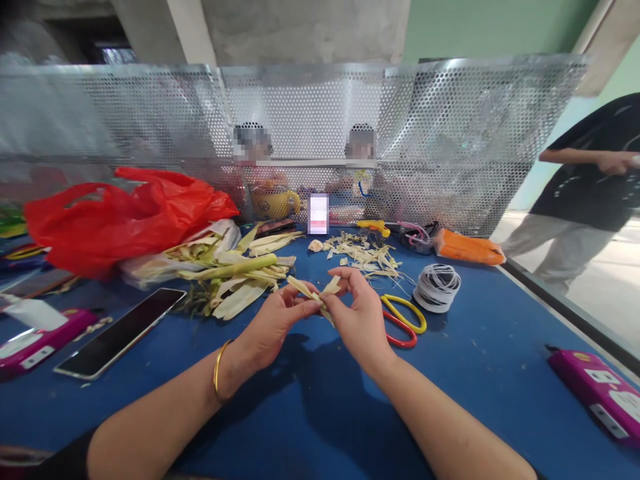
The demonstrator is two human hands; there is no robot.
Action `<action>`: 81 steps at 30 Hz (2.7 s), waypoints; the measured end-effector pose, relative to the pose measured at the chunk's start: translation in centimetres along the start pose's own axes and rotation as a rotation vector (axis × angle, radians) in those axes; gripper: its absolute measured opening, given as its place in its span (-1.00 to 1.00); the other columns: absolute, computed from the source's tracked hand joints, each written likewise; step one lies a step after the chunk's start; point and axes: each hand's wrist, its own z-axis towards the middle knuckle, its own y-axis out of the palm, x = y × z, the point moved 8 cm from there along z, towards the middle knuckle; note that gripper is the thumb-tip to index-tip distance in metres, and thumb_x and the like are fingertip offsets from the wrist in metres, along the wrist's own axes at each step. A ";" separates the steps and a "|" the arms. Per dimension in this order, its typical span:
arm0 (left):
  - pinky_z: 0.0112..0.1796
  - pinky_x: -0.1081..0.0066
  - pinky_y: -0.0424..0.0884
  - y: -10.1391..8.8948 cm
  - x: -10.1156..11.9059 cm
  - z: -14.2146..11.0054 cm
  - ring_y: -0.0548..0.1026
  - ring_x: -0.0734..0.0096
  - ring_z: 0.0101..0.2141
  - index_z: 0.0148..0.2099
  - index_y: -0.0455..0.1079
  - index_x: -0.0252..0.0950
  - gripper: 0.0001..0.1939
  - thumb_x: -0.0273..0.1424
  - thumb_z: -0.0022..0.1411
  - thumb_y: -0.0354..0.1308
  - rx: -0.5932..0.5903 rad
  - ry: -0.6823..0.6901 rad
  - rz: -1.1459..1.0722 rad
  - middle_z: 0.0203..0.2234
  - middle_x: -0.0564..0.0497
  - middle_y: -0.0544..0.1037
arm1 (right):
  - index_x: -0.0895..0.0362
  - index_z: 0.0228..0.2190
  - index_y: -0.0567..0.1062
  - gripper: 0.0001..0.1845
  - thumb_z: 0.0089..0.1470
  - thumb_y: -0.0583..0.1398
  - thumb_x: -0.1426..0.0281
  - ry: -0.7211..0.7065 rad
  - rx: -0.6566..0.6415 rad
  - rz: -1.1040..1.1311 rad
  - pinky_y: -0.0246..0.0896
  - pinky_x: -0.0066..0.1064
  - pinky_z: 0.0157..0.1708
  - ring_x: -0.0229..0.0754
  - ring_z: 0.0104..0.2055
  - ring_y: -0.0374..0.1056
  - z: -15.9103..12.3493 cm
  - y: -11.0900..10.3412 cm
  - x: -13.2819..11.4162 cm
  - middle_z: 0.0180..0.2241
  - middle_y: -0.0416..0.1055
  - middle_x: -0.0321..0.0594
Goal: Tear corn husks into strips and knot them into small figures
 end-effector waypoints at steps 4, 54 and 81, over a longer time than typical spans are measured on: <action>-0.22 0.45 0.32 -0.2 0.1 -0.1 0.48 0.47 -0.37 -0.31 0.39 -0.29 -0.72 -0.41 -0.09 0.37 0.032 0.007 -0.009 -0.45 0.11 0.53 | 0.10 -0.19 0.39 -0.70 -0.05 0.20 0.42 -0.027 -0.004 -0.077 0.23 -0.30 -0.22 -0.19 -0.37 0.34 0.0 0.0 -0.3 -0.49 0.33 -0.36; -0.30 0.43 0.35 0.0 0.1 -0.2 0.46 0.41 -0.43 -0.40 0.54 -0.35 -0.82 -0.34 -0.08 0.35 -0.112 -0.171 0.200 -0.51 -0.03 0.54 | 0.09 -0.52 0.45 -0.82 0.10 0.15 0.41 -0.245 -0.390 -0.384 0.13 -0.45 -0.45 -0.24 -0.45 0.31 0.6 0.1 -2.0 -0.51 0.42 -0.31; -0.27 0.42 0.36 1.2 -1.5 -1.3 0.47 0.43 -0.47 -0.45 0.52 -0.39 -0.83 -0.39 -0.17 0.32 -0.211 -0.327 0.278 -0.57 0.00 0.55 | 0.11 -0.53 0.39 -0.71 0.06 0.12 0.17 0.077 0.081 -0.222 0.18 -0.40 -0.43 -0.21 -0.49 0.27 3.3 -5.0 2.4 -0.59 0.33 -0.32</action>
